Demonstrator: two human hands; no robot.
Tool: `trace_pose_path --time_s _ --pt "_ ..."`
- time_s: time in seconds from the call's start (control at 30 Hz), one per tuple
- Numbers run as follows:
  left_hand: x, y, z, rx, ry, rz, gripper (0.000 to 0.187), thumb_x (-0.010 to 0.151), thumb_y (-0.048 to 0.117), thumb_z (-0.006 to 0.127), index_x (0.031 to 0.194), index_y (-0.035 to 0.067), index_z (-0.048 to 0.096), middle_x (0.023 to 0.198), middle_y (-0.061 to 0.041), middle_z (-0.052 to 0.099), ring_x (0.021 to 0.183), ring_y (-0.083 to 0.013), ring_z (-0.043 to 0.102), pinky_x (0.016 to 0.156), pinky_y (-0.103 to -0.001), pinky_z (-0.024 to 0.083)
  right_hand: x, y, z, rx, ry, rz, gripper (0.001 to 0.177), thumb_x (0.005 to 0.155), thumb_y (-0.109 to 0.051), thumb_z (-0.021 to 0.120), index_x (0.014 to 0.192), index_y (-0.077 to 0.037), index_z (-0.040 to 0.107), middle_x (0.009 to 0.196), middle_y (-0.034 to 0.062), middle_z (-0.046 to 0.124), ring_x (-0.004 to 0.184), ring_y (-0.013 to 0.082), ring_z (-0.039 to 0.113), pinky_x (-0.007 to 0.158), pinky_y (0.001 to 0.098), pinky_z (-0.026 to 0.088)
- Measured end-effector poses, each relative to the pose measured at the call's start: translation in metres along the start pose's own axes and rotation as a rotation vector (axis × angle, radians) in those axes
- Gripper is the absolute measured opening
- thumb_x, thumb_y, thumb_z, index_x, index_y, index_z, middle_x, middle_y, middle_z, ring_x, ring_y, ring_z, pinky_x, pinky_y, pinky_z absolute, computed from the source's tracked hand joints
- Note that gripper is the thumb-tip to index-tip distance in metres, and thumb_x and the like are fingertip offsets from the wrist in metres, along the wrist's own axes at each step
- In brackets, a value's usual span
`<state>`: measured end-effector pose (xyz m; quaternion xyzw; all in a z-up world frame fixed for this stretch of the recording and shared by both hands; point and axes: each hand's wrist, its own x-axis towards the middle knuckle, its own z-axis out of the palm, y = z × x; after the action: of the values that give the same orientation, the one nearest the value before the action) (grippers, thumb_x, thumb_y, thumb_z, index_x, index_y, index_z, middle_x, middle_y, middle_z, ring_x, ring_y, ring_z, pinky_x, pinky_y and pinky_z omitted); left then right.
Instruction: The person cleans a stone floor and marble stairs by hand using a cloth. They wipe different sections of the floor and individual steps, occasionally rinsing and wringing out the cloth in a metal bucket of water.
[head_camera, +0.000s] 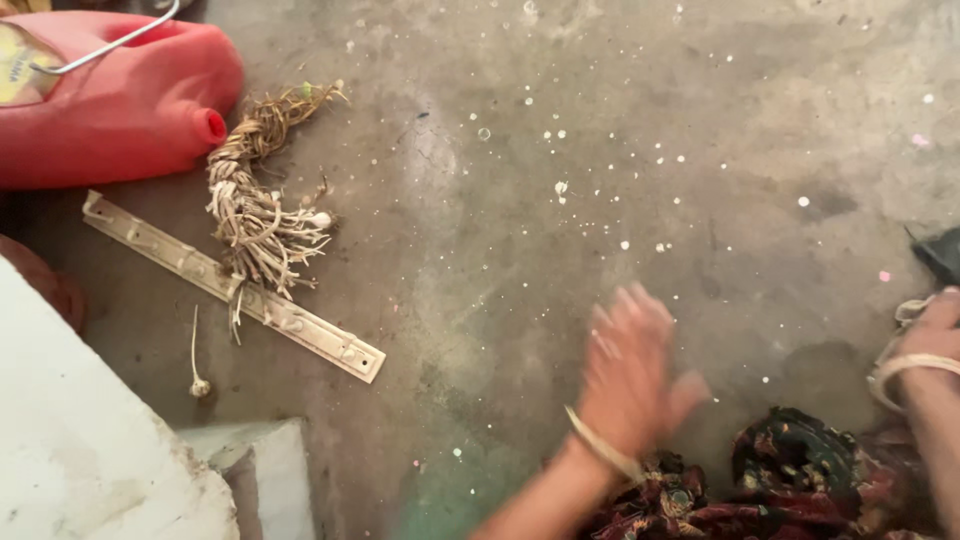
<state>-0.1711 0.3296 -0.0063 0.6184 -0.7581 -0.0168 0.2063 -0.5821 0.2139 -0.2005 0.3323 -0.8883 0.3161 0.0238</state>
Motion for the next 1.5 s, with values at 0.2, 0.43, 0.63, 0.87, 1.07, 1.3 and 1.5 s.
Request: trace_pose_path --time_s 0.2,0.43,0.63,0.87,1.07,1.3,1.5 --pt "-0.034 0.049 0.008 -0.248 -0.043 -0.078 0.074 0.089 0.051 0.064 0.142 0.002 0.047 0.150 -0.017 0.043 0.136 -0.0304 0.042 0.110 -0.051 0.034 -0.102 -0.079 -0.031 0.021 0.040 -0.617 0.066 0.108 -0.046 0.064 0.155 0.000 0.050 0.164 0.0215 0.047 0.154 0.0427 0.038 0.122 0.0641 0.023" --pt "-0.026 0.037 0.023 -0.624 0.031 -0.235 0.059 0.084 0.045 0.067 0.131 0.010 0.059 0.136 -0.010 0.057 0.119 -0.0250 0.058 0.097 -0.047 0.047 -0.309 -0.210 -0.148 0.285 -0.770 -1.447 0.071 0.071 -0.044 0.073 0.139 -0.030 0.057 0.155 0.0101 0.046 0.150 0.0375 0.026 0.118 0.0666 0.010" --pt "-0.026 0.014 0.010 -1.757 0.766 -0.296 0.037 0.085 0.038 0.069 0.112 0.013 0.071 0.112 -0.008 0.070 0.094 -0.0228 0.071 0.081 -0.043 0.057 -0.237 -0.257 -0.088 0.323 -0.636 -1.680 0.072 0.076 -0.043 0.073 0.143 -0.023 0.056 0.151 0.0122 0.050 0.145 0.0350 0.039 0.118 0.0632 0.021" --pt "0.063 -0.041 -0.007 -0.314 0.219 -0.094 0.048 0.100 0.032 0.064 0.138 0.002 0.058 0.137 -0.023 0.060 0.128 -0.0415 0.057 0.106 -0.048 0.047 -0.067 -0.145 -0.064 0.082 -0.127 -0.971 0.068 0.091 -0.040 0.074 0.151 -0.013 0.058 0.147 0.0172 0.057 0.138 0.0403 0.051 0.110 0.0577 0.035" --pt "0.074 -0.035 0.052 0.108 -0.071 -0.138 0.095 0.093 0.068 0.049 0.160 0.006 0.022 0.168 -0.016 0.013 0.156 -0.0306 0.009 0.124 -0.057 0.006 -0.041 0.070 -0.146 -0.227 -0.001 -0.559 0.049 0.101 -0.033 0.064 0.134 0.001 0.054 0.131 0.0193 0.056 0.130 0.0365 0.052 0.116 0.0557 0.038" --pt "0.070 -0.034 0.057 0.168 -0.020 -0.108 0.089 0.098 0.065 0.043 0.161 0.006 0.025 0.169 -0.016 0.016 0.157 -0.0307 0.012 0.124 -0.055 0.005 -0.066 0.025 -0.091 -0.189 0.148 -0.415 0.068 0.095 -0.033 0.067 0.151 0.001 0.047 0.150 0.0251 0.052 0.143 0.0431 0.046 0.117 0.0610 0.033" --pt "0.068 -0.041 0.056 0.124 -0.032 -0.098 0.079 0.099 0.055 0.048 0.160 0.007 0.029 0.169 -0.016 0.019 0.157 -0.0300 0.015 0.125 -0.055 0.007 -0.177 -0.129 -0.087 -0.017 -0.229 -0.790 0.072 0.085 -0.048 0.070 0.148 -0.020 0.052 0.157 0.0176 0.044 0.148 0.0386 0.035 0.115 0.0636 0.025"
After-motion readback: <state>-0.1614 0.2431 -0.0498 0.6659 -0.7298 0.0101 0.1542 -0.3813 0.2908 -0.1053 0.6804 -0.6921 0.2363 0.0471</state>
